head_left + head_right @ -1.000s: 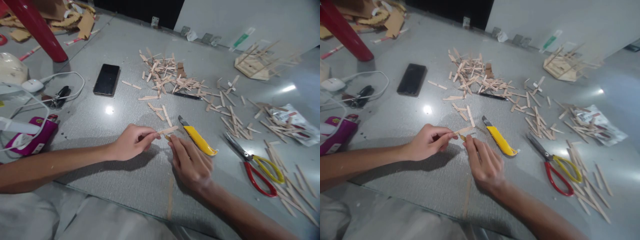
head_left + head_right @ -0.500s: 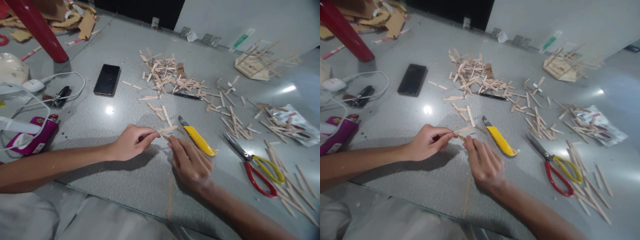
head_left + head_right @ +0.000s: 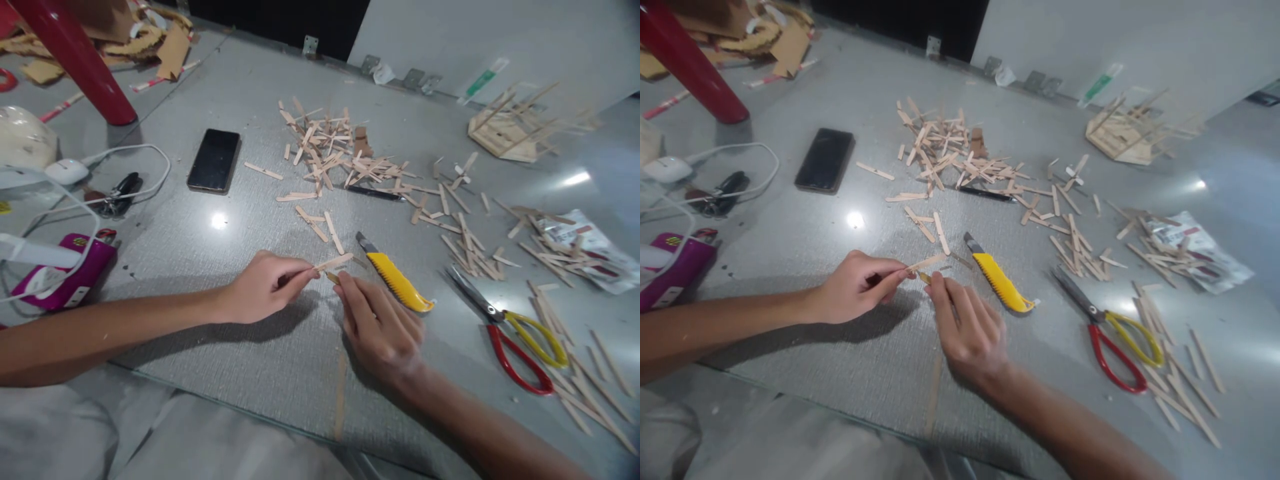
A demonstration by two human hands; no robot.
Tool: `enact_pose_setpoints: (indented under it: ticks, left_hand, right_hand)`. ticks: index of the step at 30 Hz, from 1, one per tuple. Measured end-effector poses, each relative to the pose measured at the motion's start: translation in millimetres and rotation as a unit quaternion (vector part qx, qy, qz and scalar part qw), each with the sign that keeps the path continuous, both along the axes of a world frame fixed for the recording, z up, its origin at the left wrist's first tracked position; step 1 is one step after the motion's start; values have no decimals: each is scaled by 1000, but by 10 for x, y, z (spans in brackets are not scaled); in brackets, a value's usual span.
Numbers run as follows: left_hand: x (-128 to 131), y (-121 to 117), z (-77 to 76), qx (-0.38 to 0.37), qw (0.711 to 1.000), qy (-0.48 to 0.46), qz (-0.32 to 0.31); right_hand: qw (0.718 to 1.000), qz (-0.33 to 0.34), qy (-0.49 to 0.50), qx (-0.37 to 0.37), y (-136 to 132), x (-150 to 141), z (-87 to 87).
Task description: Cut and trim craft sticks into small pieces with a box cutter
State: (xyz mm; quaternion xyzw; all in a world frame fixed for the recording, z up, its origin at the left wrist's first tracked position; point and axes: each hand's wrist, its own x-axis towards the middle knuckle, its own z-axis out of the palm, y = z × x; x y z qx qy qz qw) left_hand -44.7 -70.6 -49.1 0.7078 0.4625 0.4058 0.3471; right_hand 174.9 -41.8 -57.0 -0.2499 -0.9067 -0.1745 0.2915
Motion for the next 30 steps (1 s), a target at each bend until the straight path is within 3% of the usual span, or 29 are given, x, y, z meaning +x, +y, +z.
enact_pose_setpoints:
  ticks: [7,12,18,24,30]
  left_hand:
    - [-6,-16,-50,73,997,32,-12]
    - [24,-25,15,-28,999,21,2]
    - [41,-5,25,-132,990,-43,11]
    - [34,4,-8,-171,983,-68,3]
    - [19,0,-13,-164,984,-68,-9]
  right_hand:
    - [1000,-9,8,7,-13,-14,-48]
    - [999,0,26,-46,-16,-25,-67]
    - [998,2,29,-57,-21,-27,-53]
    - [999,16,17,-28,23,-32,-35]
    - [995,-14,75,-59,51,-62,-81]
